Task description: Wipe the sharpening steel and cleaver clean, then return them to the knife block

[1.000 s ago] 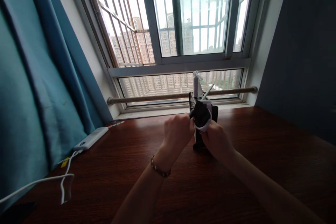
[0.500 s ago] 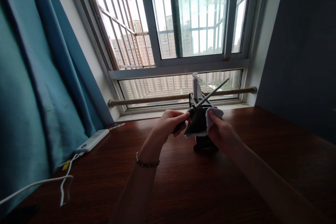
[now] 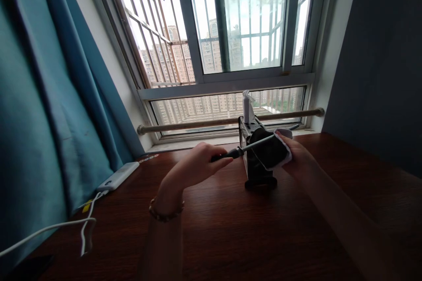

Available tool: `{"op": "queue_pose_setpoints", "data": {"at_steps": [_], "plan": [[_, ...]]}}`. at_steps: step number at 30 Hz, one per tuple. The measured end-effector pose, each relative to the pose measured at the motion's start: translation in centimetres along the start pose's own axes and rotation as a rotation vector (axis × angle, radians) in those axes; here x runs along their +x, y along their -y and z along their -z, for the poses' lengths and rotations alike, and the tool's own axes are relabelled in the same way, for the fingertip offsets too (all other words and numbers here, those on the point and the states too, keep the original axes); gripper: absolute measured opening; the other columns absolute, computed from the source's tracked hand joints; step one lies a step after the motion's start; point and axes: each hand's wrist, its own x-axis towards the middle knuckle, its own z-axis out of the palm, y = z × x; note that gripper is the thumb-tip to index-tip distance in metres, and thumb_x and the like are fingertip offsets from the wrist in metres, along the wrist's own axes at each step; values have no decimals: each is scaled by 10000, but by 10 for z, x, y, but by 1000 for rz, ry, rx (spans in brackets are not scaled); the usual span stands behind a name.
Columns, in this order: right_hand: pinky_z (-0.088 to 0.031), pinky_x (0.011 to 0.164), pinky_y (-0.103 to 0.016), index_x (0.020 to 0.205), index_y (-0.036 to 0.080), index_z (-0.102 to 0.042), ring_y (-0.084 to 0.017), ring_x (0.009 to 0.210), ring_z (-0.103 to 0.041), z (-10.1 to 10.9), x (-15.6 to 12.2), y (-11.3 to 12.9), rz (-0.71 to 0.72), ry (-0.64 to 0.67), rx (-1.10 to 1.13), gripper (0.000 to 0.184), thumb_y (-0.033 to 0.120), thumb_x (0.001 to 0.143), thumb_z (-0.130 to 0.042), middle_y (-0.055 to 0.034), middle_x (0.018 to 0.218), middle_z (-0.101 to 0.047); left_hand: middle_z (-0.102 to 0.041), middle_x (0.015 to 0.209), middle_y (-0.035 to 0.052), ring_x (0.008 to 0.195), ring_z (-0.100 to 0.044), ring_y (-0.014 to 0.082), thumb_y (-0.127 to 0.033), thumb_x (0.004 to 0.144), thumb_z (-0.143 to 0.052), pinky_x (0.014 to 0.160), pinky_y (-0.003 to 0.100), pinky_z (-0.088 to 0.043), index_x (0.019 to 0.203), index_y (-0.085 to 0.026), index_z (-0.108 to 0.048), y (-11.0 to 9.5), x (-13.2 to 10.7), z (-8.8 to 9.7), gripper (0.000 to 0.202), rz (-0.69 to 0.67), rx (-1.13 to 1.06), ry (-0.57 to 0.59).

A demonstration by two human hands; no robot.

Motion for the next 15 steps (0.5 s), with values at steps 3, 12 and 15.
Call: {"op": "queue_pose_setpoints", "data": {"at_steps": [3,12,15], "plan": [[-568,582,-263,837,102,-620,-155,642,-636,10,10,14,50,-37,21,170,151,927,-485,-59,768,-662,-471,549,-41,485,-422,82,-439,901,-478,454,199,-311,714,-164,-548,7,-10,11,341,50,-16,39],[-582,591,-263,852,110,-642,-155,660,-642,11,11,19,119,-93,26,137,128,901,-516,-56,805,-669,-516,614,-22,549,-418,96,-474,870,-529,486,200,-324,821,-166,-630,27,-32,31,328,61,-1,-27],[-569,557,-241,827,102,-644,-149,635,-631,14,12,15,176,-56,9,102,99,869,-551,-58,790,-661,-579,664,-4,582,-458,114,-474,845,-568,502,207,-342,912,-174,-667,36,-37,36,323,80,-12,-66]]}}
